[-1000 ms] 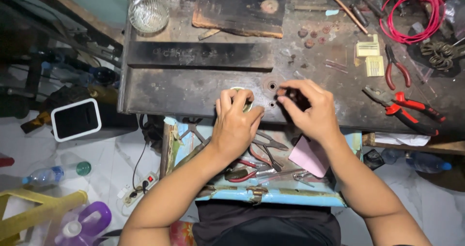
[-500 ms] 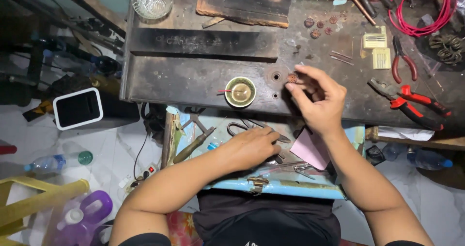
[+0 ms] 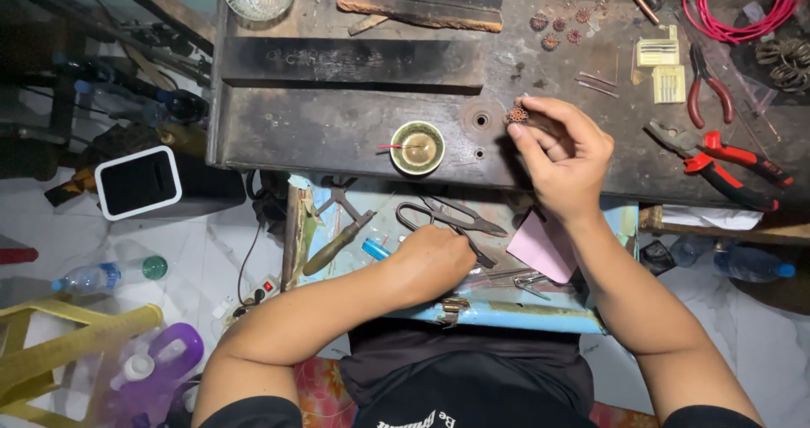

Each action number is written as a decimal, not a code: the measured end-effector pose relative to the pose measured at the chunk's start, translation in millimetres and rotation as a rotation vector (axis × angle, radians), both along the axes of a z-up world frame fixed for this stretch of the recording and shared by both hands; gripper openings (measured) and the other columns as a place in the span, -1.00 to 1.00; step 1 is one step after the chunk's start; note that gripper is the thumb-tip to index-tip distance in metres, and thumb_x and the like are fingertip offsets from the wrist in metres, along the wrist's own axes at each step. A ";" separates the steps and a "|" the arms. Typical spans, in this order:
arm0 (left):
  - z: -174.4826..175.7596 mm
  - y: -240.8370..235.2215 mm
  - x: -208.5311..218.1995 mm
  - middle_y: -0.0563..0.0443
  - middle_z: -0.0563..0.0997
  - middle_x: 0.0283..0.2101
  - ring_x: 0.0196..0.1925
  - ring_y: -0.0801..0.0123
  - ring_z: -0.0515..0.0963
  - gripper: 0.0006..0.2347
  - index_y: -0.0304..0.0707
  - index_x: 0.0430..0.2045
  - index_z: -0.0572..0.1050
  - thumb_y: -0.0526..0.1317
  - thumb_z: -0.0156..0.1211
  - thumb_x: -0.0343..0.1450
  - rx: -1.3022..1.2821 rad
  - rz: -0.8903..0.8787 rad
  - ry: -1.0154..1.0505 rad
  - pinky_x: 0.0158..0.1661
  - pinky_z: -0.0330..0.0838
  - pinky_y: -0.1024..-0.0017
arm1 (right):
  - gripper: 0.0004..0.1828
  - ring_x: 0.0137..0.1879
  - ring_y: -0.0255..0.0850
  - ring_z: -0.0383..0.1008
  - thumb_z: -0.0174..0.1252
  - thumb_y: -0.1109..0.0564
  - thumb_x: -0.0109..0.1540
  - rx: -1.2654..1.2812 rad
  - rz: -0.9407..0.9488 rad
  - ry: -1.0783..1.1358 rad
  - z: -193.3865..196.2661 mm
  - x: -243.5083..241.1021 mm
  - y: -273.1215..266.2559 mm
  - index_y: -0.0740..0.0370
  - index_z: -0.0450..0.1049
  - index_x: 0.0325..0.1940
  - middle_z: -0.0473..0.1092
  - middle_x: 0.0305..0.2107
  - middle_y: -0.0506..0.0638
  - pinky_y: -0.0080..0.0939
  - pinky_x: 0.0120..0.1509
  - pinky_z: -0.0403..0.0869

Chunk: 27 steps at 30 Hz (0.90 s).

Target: The person assembles small copper wire spheres by hand, using pliers to bend and secure wire loops around a central core. They repeatedly pick up wire pieces, wrap them, and place finished spheres on the workbench.

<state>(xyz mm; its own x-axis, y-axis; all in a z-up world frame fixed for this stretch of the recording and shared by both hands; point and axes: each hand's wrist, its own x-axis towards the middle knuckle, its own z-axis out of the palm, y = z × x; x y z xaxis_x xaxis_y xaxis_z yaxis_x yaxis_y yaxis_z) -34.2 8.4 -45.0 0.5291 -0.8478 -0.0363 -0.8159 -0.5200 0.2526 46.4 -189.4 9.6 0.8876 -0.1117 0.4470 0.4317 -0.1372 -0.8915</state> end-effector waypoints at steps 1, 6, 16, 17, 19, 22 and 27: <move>-1.1 1.0 0.5 -0.03 0.58 -0.66 -0.57 0.13 0.65 -0.82 -0.13 -0.74 0.59 -0.40 0.19 0.30 0.001 -0.001 -0.005 -0.57 0.49 0.26 | -0.74 0.00 -0.04 0.62 0.29 0.50 0.29 0.001 -0.001 -0.005 1.4 1.0 0.6 0.56 0.51 0.07 0.48 -0.04 0.28 -0.17 0.06 0.65; 2.5 5.0 6.2 -0.13 0.64 -0.54 -0.45 -0.01 0.70 -0.93 -0.29 -0.63 0.64 -0.43 0.26 0.24 0.081 -0.040 0.096 -0.48 0.57 0.14 | -0.71 0.02 0.01 0.62 0.31 0.52 0.27 0.016 0.001 -0.001 -0.2 0.8 -2.2 0.58 0.50 0.08 0.47 -0.05 0.29 -0.15 0.08 0.66; 50.5 20.0 48.4 -0.31 0.68 -0.38 -0.27 -0.28 0.70 -0.91 -0.40 -0.46 0.67 -0.34 0.29 0.29 0.042 0.042 0.439 -0.30 0.62 -0.10 | -0.72 0.03 0.00 0.60 0.20 0.49 0.40 0.037 -0.220 -0.209 8.1 7.8 -15.7 0.54 0.37 0.17 0.41 0.01 0.30 -0.16 0.17 0.66; 53.6 21.2 49.0 -0.25 0.65 -0.34 -0.30 -0.28 0.66 -0.94 -0.37 -0.46 0.56 -0.36 0.17 0.32 0.018 0.066 0.377 -0.34 0.53 -0.11 | -0.74 0.05 0.06 0.57 0.16 0.49 0.41 0.036 -0.263 -0.281 11.5 8.2 -17.7 0.51 0.36 0.19 0.40 0.03 0.32 -0.10 0.21 0.64; 54.4 23.7 49.5 -0.19 0.61 -0.30 -0.33 -0.27 0.61 -0.96 -0.34 -0.46 0.46 -0.39 0.05 0.35 -0.008 0.088 0.314 -0.38 0.44 -0.11 | -0.75 0.06 0.12 0.55 0.12 0.48 0.43 0.033 -0.309 -0.355 12.9 10.3 -23.8 0.48 0.35 0.20 0.39 0.04 0.33 -0.05 0.25 0.63; 51.6 22.2 47.2 -0.15 0.54 -0.25 -0.31 -0.19 0.60 -0.89 -0.30 -0.34 0.49 -0.32 0.20 0.31 -0.041 0.044 0.284 -0.41 0.44 -0.10 | -0.73 0.05 0.19 0.54 0.10 0.47 0.44 0.081 -0.422 -0.405 11.5 13.1 -31.0 0.45 0.34 0.23 0.33 0.09 0.24 -0.01 0.22 0.60; 38.2 9.0 30.4 -0.17 0.56 -0.12 -0.08 0.02 0.53 -0.82 -0.22 -0.23 0.67 -0.41 0.25 0.34 -0.082 -0.047 0.029 -0.21 0.50 0.30 | -0.76 -0.11 0.10 0.61 0.23 0.44 0.35 -0.016 -0.274 -0.328 14.7 15.2 -13.3 0.56 0.42 0.09 0.43 -0.13 0.33 -0.04 0.00 0.63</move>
